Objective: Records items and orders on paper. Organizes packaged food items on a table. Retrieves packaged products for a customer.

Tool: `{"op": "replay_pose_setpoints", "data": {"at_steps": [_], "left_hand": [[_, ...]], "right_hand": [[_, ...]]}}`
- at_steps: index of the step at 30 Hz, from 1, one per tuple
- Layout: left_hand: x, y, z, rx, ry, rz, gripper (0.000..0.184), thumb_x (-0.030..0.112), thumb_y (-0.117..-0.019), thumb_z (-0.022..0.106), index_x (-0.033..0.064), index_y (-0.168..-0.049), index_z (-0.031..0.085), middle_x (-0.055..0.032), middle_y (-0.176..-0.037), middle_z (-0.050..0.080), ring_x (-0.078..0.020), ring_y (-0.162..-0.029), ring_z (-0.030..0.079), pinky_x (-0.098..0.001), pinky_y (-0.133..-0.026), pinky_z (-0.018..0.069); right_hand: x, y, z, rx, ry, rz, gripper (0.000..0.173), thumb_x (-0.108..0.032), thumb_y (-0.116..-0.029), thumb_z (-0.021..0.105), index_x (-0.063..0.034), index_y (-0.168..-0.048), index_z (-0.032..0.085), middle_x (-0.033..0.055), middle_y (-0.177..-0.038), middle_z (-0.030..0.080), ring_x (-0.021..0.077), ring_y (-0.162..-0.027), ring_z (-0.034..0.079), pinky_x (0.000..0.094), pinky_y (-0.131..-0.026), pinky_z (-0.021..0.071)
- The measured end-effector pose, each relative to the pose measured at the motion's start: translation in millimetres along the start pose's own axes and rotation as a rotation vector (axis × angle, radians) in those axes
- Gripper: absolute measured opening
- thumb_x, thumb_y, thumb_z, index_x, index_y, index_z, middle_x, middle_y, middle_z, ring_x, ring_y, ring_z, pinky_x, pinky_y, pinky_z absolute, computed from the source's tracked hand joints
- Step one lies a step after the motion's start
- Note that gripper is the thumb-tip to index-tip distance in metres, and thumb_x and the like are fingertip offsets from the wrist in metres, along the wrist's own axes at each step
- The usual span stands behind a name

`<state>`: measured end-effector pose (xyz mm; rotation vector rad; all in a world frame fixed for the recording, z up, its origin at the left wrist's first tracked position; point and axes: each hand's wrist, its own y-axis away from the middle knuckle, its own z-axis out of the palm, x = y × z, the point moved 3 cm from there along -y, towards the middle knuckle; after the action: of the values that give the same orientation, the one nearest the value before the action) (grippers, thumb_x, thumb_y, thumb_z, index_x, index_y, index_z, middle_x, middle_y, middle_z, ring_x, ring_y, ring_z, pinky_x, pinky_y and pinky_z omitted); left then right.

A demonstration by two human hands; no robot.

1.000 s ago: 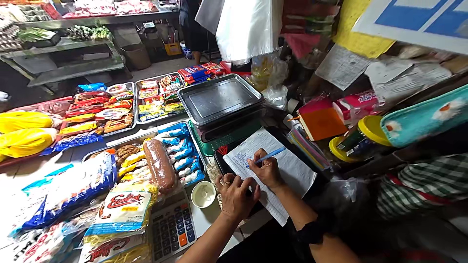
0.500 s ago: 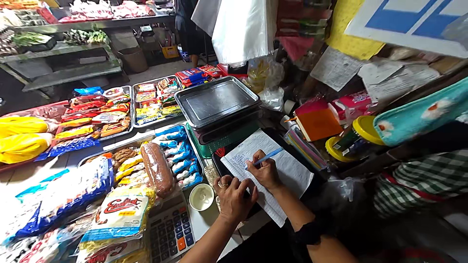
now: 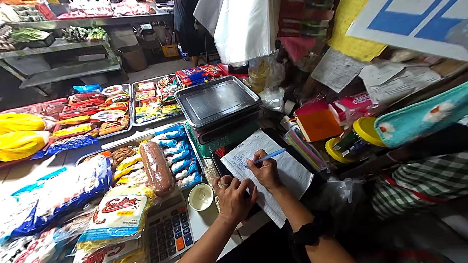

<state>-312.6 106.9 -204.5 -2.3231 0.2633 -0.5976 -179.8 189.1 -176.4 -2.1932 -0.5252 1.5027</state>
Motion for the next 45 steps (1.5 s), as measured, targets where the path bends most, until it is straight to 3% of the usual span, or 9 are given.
{"op": "replay_pose_setpoints", "data": {"at_steps": [45], "left_hand": [[-0.7,1.7,1.3,0.006,0.023,-0.002,0.031,0.053,-0.0886,0.059,0.0295,-0.087,0.078,0.0029,-0.066,0.062,-0.0258,-0.085,0.063,-0.0554,-0.097,0.0362]], "right_hand": [[1.9,-1.0,-3.2,0.107,0.085,-0.013,0.014,-0.007,-0.0861,0.068,0.001,-0.082,0.058,-0.0005,-0.064,0.051,-0.0017,-0.053,0.045,0.0122,-0.051,0.0381]]}}
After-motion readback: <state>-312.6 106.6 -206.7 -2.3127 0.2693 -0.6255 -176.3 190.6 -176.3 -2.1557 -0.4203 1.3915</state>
